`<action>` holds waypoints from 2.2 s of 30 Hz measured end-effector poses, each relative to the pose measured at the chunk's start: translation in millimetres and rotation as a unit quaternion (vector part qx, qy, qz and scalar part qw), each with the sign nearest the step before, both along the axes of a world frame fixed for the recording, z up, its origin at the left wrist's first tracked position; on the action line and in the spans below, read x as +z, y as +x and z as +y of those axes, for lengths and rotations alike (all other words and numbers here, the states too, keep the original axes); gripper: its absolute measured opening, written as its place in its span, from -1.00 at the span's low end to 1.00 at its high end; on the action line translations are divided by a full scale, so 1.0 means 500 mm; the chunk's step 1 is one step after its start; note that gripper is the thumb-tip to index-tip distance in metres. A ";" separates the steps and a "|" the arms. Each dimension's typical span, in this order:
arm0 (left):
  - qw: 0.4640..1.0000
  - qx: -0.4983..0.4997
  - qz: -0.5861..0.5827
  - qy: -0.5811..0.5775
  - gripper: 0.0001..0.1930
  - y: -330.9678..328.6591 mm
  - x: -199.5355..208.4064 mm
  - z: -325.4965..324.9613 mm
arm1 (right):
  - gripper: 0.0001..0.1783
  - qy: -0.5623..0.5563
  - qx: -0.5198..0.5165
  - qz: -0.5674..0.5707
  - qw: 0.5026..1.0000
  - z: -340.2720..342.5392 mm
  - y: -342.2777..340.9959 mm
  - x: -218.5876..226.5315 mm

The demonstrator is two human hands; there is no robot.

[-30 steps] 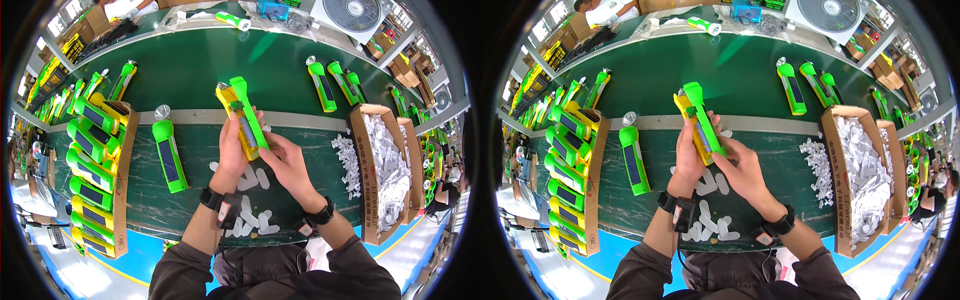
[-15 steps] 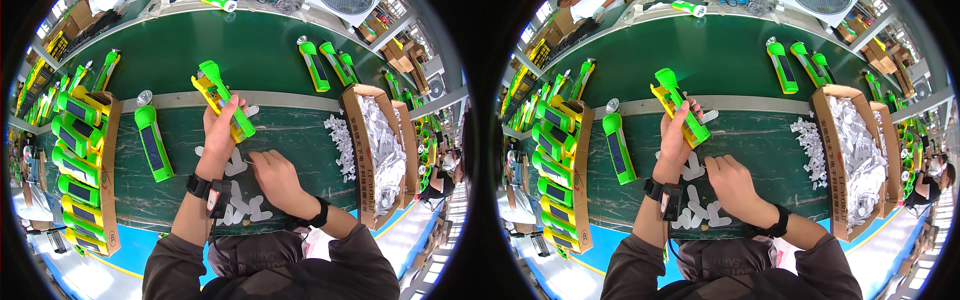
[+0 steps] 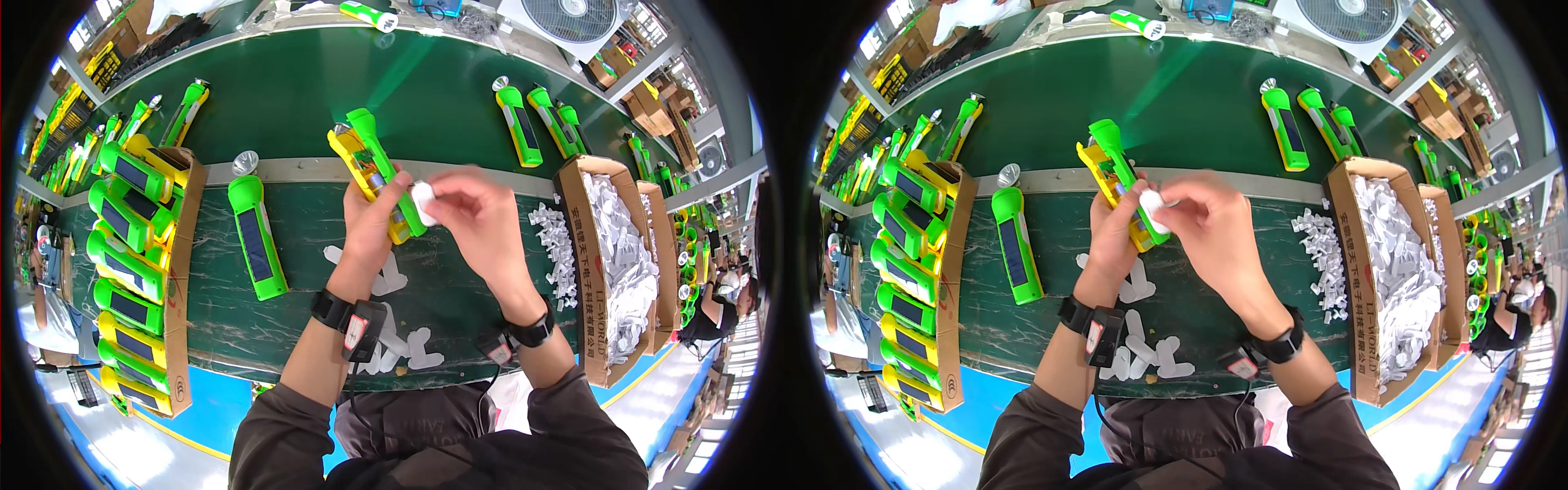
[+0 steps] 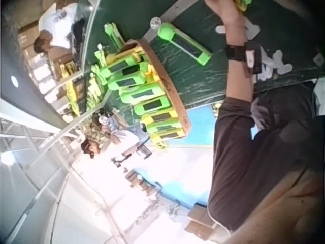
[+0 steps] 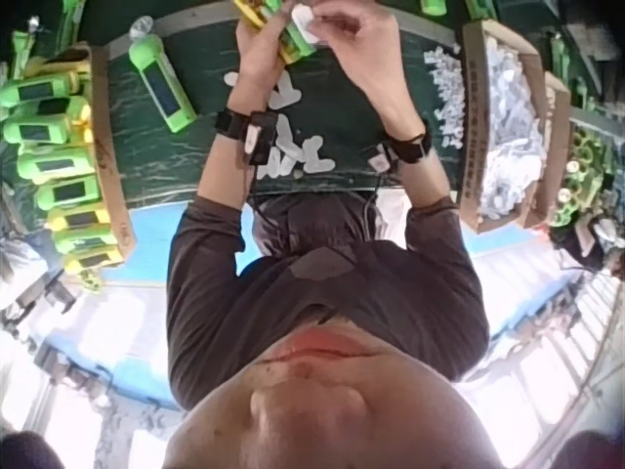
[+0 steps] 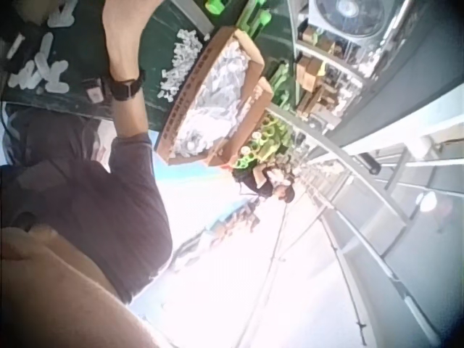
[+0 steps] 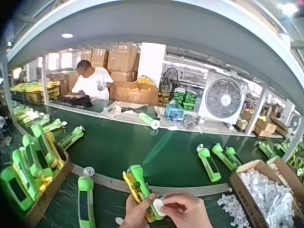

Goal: The worker is assembling handheld flashlights by inserting batteries and closing the cases.

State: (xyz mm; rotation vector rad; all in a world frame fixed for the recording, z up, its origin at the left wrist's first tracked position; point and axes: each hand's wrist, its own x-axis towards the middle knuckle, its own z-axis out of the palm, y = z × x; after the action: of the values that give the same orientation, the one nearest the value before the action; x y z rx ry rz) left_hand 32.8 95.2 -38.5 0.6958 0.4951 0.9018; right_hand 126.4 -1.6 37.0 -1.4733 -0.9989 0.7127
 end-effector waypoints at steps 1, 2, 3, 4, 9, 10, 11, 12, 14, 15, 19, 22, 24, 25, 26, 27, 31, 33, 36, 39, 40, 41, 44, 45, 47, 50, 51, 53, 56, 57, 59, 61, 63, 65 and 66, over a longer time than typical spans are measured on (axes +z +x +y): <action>1.000 0.005 0.002 0.013 -0.65 0.000 -0.003 -0.001 | -0.93 0.021 -0.022 -0.056 0.998 0.021 0.002 0.002; 1.000 -0.003 0.000 0.023 -0.62 0.001 -0.014 0.002 | -0.95 0.042 -0.045 -0.112 0.992 0.042 0.002 0.007; 0.999 0.000 0.007 0.035 -0.59 0.001 -0.018 0.001 | -0.91 0.029 -0.040 -0.091 0.995 0.061 0.002 0.012; 0.999 0.003 0.014 0.046 -0.56 0.003 -0.021 -0.001 | -0.91 0.032 -0.038 -0.092 0.995 0.077 -0.001 0.012; 0.994 0.014 0.010 0.103 -0.44 0.013 -0.028 0.003 | -0.78 0.020 -0.094 -0.303 0.948 0.126 -0.035 -0.006; 0.990 0.035 0.015 0.134 -0.40 0.017 -0.026 0.002 | -0.80 0.022 -0.114 -0.379 0.918 0.130 -0.040 -0.010; 0.987 0.048 -0.011 0.156 -0.37 0.019 -0.030 0.005 | -0.80 0.022 -0.113 -0.379 0.918 0.132 -0.046 -0.011; 0.987 0.050 -0.009 0.155 -0.37 0.021 -0.032 0.006 | -0.80 0.019 -0.123 -0.383 0.915 0.134 -0.050 -0.017; 0.983 0.068 -0.002 0.171 -0.38 0.023 -0.036 0.007 | -0.81 0.015 -0.131 -0.386 0.913 0.136 -0.056 -0.024; 0.981 0.076 0.000 0.179 -0.38 0.025 -0.035 0.005 | -0.81 0.007 -0.138 -0.379 0.915 0.136 -0.060 -0.023; 0.977 0.090 0.006 0.192 -0.39 0.027 -0.043 0.001 | -0.81 0.009 -0.155 -0.398 0.904 0.130 -0.069 -0.022; 0.973 0.092 0.024 0.212 -0.49 0.029 -0.041 -0.005 | -0.81 0.004 -0.151 -0.388 0.909 0.126 -0.071 -0.023; 0.966 0.096 0.039 0.235 -0.57 0.031 -0.038 -0.008 | -0.80 0.021 -0.170 -0.408 0.897 0.129 -0.076 -0.036; 0.984 0.057 -0.029 0.165 -0.66 0.031 -0.039 -0.008 | -0.79 0.039 -0.189 -0.427 0.883 0.130 -0.081 -0.043; 0.991 0.016 -0.096 0.093 -0.74 0.032 -0.039 -0.009 | -0.79 0.038 -0.190 -0.428 0.883 0.129 -0.087 -0.050; 0.977 -0.010 -0.209 0.053 -0.78 0.030 -0.035 -0.012 | -0.79 0.066 -0.187 -0.431 0.880 0.130 -0.094 -0.061; 0.989 0.036 -0.101 0.104 -0.78 0.019 -0.033 0.005 | -0.89 0.097 -0.153 -0.390 0.903 0.106 -0.091 -0.042; 0.994 0.023 -0.028 0.102 -0.73 0.008 -0.033 0.004 | -0.83 0.114 -0.151 -0.328 0.926 0.081 -0.077 -0.018; 0.994 0.005 0.035 0.108 -0.71 0.004 -0.027 0.000 | -0.62 0.090 -0.103 -0.312 0.940 0.046 -0.038 -0.039; 0.997 -0.016 -0.061 -0.053 -0.59 0.004 -0.019 0.003 | -0.56 -0.024 0.024 -0.046 0.998 0.010 -0.027 -0.047; 0.997 -0.017 -0.060 -0.053 -0.59 0.004 -0.019 0.002 | -0.56 -0.024 0.023 -0.046 0.998 0.008 -0.025 -0.048; 0.999 -0.008 -0.028 -0.032 -0.60 0.004 -0.018 0.001 | -0.54 -0.017 0.006 -0.051 0.999 0.007 -0.025 -0.049; 0.998 -0.001 0.058 0.020 -0.61 -0.001 -0.026 0.002 | -0.50 -0.050 -0.021 -0.073 0.996 0.001 -0.042 -0.046; 0.999 0.022 0.034 0.033 -0.61 0.001 -0.026 -0.002 | -0.47 -0.014 -0.032 -0.092 0.995 0.004 -0.051 -0.055; 0.999 0.006 0.021 0.028 -0.59 -0.003 -0.025 -0.002 | -0.48 -0.037 -0.057 -0.129 0.989 0.004 -0.058 -0.068; 1.000 -0.002 0.003 -0.003 -0.55 -0.003 -0.016 0.002 | -0.51 -0.045 -0.069 -0.168 0.982 0.011 -0.060 -0.078; 0.999 -0.004 -0.014 -0.028 -0.52 -0.001 -0.008 0.001 | -0.53 -0.037 -0.083 -0.184 0.979 0.012 -0.060 -0.080; 0.998 -0.017 -0.027 -0.045 -0.49 -0.006 0.003 -0.004 | -0.54 -0.024 -0.096 -0.174 0.980 0.019 -0.062 -0.090; 0.999 -0.010 -0.020 -0.037 -0.44 -0.004 0.004 -0.004 | -0.56 -0.011 -0.109 -0.155 0.982 0.024 -0.064 -0.093; 0.999 -0.021 -0.021 -0.039 -0.44 -0.007 0.001 -0.002 | -0.56 -0.012 -0.111 -0.144 0.983 0.025 -0.064 -0.093; 0.998 -0.033 -0.021 -0.042 -0.44 -0.009 -0.005 0.001 | -0.57 -0.017 -0.104 -0.137 0.985 0.022 -0.062 -0.094; 0.996 -0.040 -0.055 -0.064 -0.45 -0.012 -0.010 0.004 | -0.57 -0.019 -0.096 -0.130 0.987 0.022 -0.057 -0.092; 0.992 -0.055 -0.077 -0.088 -0.46 -0.013 -0.006 -0.002 | -0.59 -0.032 -0.059 -0.046 0.997 0.016 -0.047 -0.080; 0.986 -0.071 -0.100 -0.113 -0.47 -0.011 0.006 -0.008 | -0.57 -0.033 -0.074 -0.055 0.995 0.014 -0.046 -0.075; 0.989 -0.059 -0.097 -0.091 -0.48 -0.008 0.013 -0.011 | -0.54 -0.033 -0.088 -0.064 0.993 0.012 -0.046 -0.075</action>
State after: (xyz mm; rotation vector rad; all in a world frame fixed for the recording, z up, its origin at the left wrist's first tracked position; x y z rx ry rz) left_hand 28.8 89.5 -32.1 0.4603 0.3532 0.7918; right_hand 103.6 4.6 -0.3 -1.6596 -0.9347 0.5341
